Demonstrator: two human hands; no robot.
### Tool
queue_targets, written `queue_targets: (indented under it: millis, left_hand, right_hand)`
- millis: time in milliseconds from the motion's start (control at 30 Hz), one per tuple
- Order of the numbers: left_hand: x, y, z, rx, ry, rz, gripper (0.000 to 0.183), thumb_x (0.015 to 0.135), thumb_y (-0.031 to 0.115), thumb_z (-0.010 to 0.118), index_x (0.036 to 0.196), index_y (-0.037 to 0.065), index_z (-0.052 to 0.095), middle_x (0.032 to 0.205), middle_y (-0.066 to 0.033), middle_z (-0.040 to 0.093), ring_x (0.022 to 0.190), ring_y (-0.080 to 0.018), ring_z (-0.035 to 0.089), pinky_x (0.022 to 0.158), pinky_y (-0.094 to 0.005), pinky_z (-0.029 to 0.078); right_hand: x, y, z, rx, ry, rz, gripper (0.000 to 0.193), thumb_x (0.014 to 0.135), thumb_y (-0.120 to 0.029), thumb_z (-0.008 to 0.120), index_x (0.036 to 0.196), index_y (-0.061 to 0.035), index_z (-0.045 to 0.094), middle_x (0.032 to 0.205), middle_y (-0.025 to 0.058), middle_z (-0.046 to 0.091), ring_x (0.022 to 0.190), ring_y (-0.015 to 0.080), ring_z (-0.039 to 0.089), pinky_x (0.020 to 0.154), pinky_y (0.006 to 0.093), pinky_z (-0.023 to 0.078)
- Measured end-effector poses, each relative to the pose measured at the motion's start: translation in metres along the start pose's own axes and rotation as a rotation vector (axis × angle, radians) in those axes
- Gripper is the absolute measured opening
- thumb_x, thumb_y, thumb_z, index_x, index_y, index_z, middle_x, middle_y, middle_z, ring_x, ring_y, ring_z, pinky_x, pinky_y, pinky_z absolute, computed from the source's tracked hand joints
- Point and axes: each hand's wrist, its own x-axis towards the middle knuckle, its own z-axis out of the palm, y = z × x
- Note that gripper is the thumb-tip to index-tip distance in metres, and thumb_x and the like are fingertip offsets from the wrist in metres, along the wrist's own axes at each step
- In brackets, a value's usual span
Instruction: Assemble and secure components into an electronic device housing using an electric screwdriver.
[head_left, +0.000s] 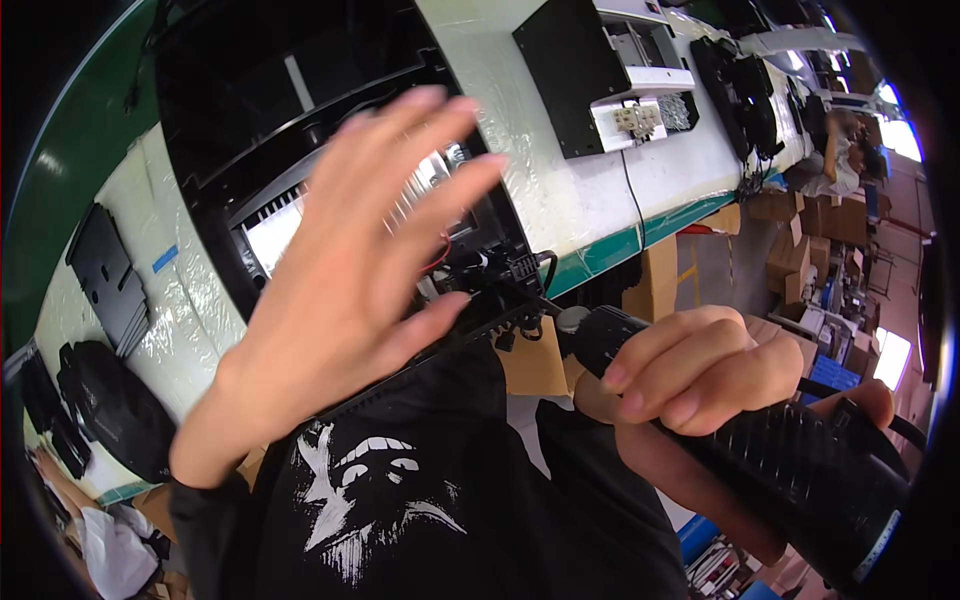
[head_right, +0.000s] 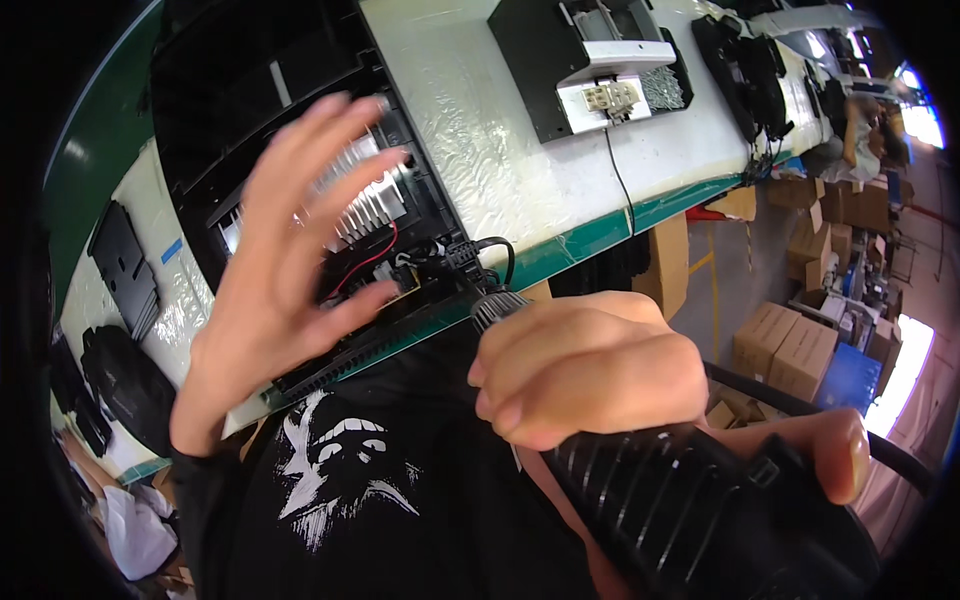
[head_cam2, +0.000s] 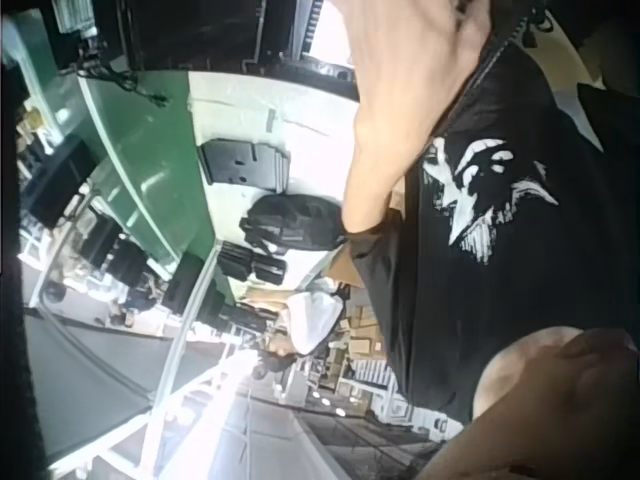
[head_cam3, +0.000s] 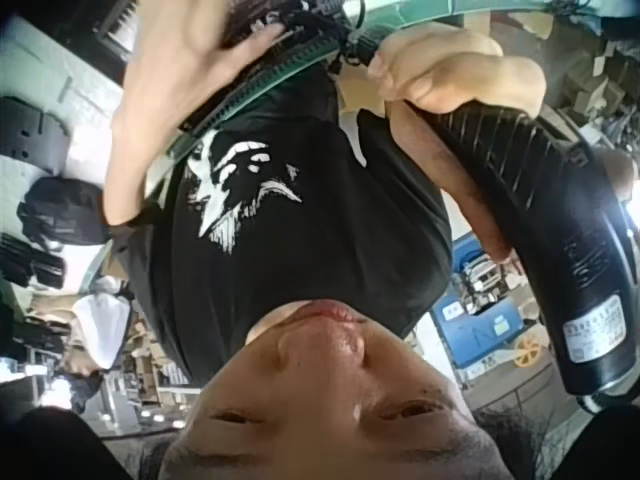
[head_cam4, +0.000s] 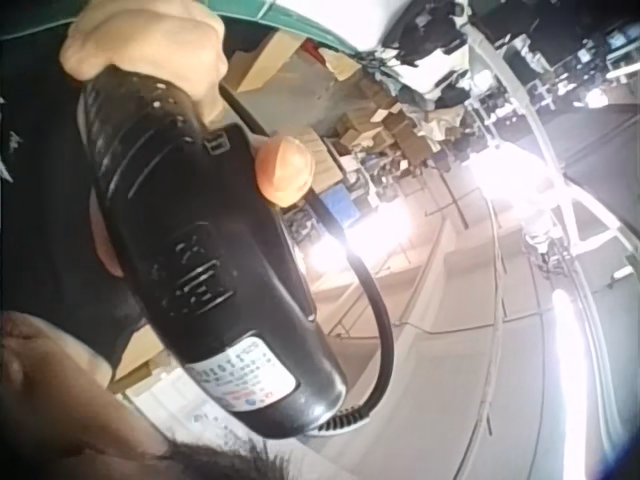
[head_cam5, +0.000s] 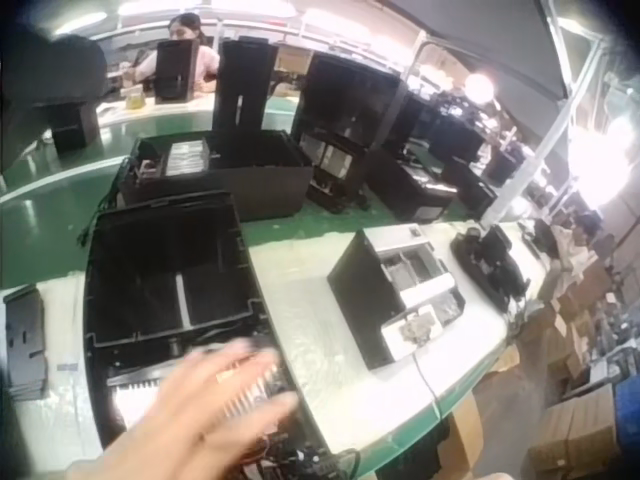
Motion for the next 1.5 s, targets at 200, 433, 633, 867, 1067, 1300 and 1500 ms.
queue_targets:
  millis: [200,433,633,867,1067,1300,1500]
  left_hand:
    - [0.033,-0.021,0.050,0.147,-0.142,0.291,0.065,0.058,0.023,0.080,0.116,0.006,0.054,0.126,-0.0116,0.048,0.127,-0.0278,0.037,0.110,-0.0503,0.021]
    - [0.040,-0.028,0.049,0.190,-0.190,0.346,0.055,0.057,0.023,0.080,0.104,0.005,0.057,0.109,-0.0061,0.057,0.119,-0.0237,0.045,0.109,-0.0453,0.026]
    - [0.042,-0.029,0.045,0.151,-0.195,0.397,0.050,0.058,0.017,0.078,0.102,0.003,0.058,0.106,-0.0071,0.060,0.111,-0.0258,0.051,0.104,-0.0398,0.035]
    - [0.040,-0.035,0.049,0.004,-0.168,0.437,0.045,0.054,0.007,0.073,0.096,0.000,0.061,0.102,-0.0129,0.062,0.108,-0.0292,0.054,0.088,-0.0337,0.049]
    - [0.041,-0.035,0.047,-0.018,-0.154,0.445,0.041,0.058,0.007,0.071,0.097,0.001,0.062,0.105,-0.0133,0.061,0.108,-0.0286,0.054,0.089,-0.0341,0.049]
    - [0.041,-0.035,0.052,0.015,-0.167,0.427,0.037,0.060,0.008,0.070,0.095,0.001,0.061,0.104,-0.0124,0.062,0.108,-0.0272,0.054,0.090,-0.0335,0.048]
    - [0.043,-0.035,0.051,-0.012,-0.190,0.408,0.037,0.059,0.008,0.073,0.093,0.003,0.060,0.102,-0.0108,0.062,0.108,-0.0261,0.055,0.092,-0.0336,0.048]
  right_hand:
    - [-0.002,0.002,-0.001,0.031,-0.008,-0.068,0.027,0.083,-0.027,0.056,0.086,-0.0026,0.046,0.073,0.0141,0.058,0.059,0.0259,0.058,0.056,0.0349,0.051]
    - [-0.006,0.010,0.001,0.027,0.027,-0.123,0.036,0.082,-0.035,0.054,0.097,-0.0060,0.039,0.074,0.0138,0.056,0.057,0.0248,0.057,0.052,0.0336,0.050]
    - [-0.004,0.017,0.008,-0.001,0.048,-0.207,0.046,0.082,-0.043,0.051,0.107,-0.0089,0.034,0.074,0.0135,0.054,0.055,0.0238,0.055,0.049,0.0325,0.049]
    - [-0.004,0.020,0.016,-0.029,0.074,-0.300,0.058,0.081,-0.051,0.049,0.118,-0.0122,0.027,0.075,0.0131,0.052,0.052,0.0226,0.053,0.045,0.0313,0.048]
    - [0.004,0.028,0.012,-0.062,0.107,-0.368,0.069,0.080,-0.058,0.046,0.128,-0.0151,0.021,0.076,0.0128,0.050,0.051,0.0217,0.052,0.042,0.0302,0.046]
    - [0.011,0.039,0.019,-0.097,0.142,-0.450,0.082,0.080,-0.067,0.044,0.139,-0.0185,0.014,0.076,0.0124,0.048,0.048,0.0205,0.050,0.038,0.0289,0.045]
    - [0.011,0.038,0.029,-0.118,0.240,-0.410,0.085,0.080,-0.070,0.042,0.142,-0.0198,0.014,0.077,0.0126,0.047,0.046,0.0204,0.049,0.036,0.0283,0.043]
